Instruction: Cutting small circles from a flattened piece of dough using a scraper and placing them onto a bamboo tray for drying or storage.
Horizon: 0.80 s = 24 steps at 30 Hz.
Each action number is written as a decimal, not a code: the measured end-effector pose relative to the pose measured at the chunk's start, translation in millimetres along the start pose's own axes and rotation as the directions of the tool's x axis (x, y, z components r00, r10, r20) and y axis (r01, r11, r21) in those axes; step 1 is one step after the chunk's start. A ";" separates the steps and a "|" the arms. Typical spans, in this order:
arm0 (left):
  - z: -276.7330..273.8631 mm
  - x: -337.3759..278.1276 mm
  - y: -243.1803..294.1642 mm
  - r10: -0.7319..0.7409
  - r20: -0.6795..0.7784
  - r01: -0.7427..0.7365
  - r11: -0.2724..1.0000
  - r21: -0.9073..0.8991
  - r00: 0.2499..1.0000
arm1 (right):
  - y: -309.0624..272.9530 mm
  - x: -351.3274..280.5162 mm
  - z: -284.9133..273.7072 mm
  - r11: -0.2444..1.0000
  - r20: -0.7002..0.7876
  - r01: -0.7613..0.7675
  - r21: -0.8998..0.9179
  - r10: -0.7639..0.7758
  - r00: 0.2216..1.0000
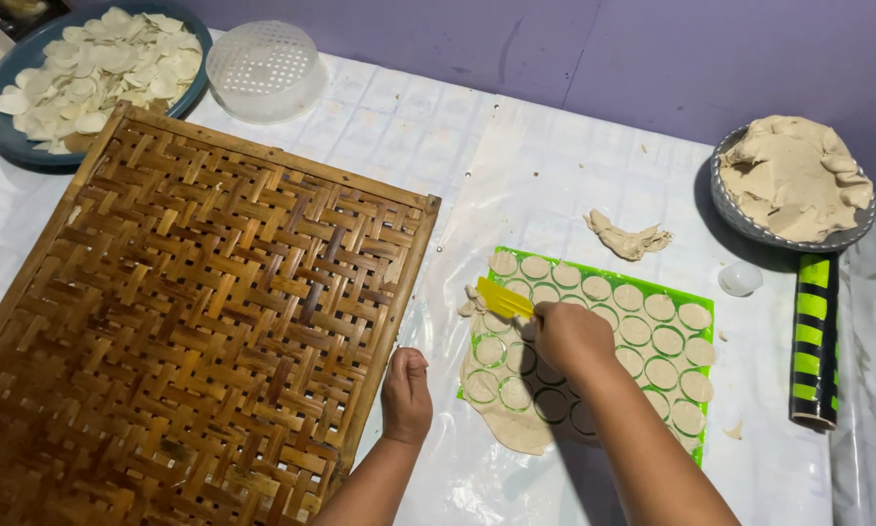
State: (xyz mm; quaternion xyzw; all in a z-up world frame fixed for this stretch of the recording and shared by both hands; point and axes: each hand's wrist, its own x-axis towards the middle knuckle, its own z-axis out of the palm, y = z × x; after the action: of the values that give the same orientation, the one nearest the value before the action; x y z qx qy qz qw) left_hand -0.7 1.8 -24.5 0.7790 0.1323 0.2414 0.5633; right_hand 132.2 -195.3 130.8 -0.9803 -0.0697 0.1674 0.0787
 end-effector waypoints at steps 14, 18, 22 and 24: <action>1.5 0.7 -6.8 -0.007 -0.016 0.004 0.988 -0.156 1.000 | -4.8 20.5 6.8 0.982 0.286 0.186 -0.045 -0.166 0.944; 1.9 -2.1 -15.3 -0.039 -0.028 0.033 0.982 -0.185 0.999 | -12.1 -12.8 4.4 0.962 0.310 0.253 -0.100 -0.212 0.927; -1.8 0.3 -5.6 -0.014 -0.055 0.003 0.978 -0.210 0.998 | 16.3 -14.1 31.0 0.951 0.360 0.310 0.004 -0.290 0.887; -2.3 -0.3 -10.4 -0.006 -0.069 -0.018 0.943 -0.332 0.998 | 45.7 -6.9 55.1 0.879 0.440 0.250 0.407 -0.428 0.789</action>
State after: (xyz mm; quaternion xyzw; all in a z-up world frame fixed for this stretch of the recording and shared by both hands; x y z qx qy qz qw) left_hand -1.5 6.9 -33.8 0.6646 0.1069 0.2888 0.6808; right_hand 112.1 -233.8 73.5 -0.8420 -0.2367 0.4166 0.2479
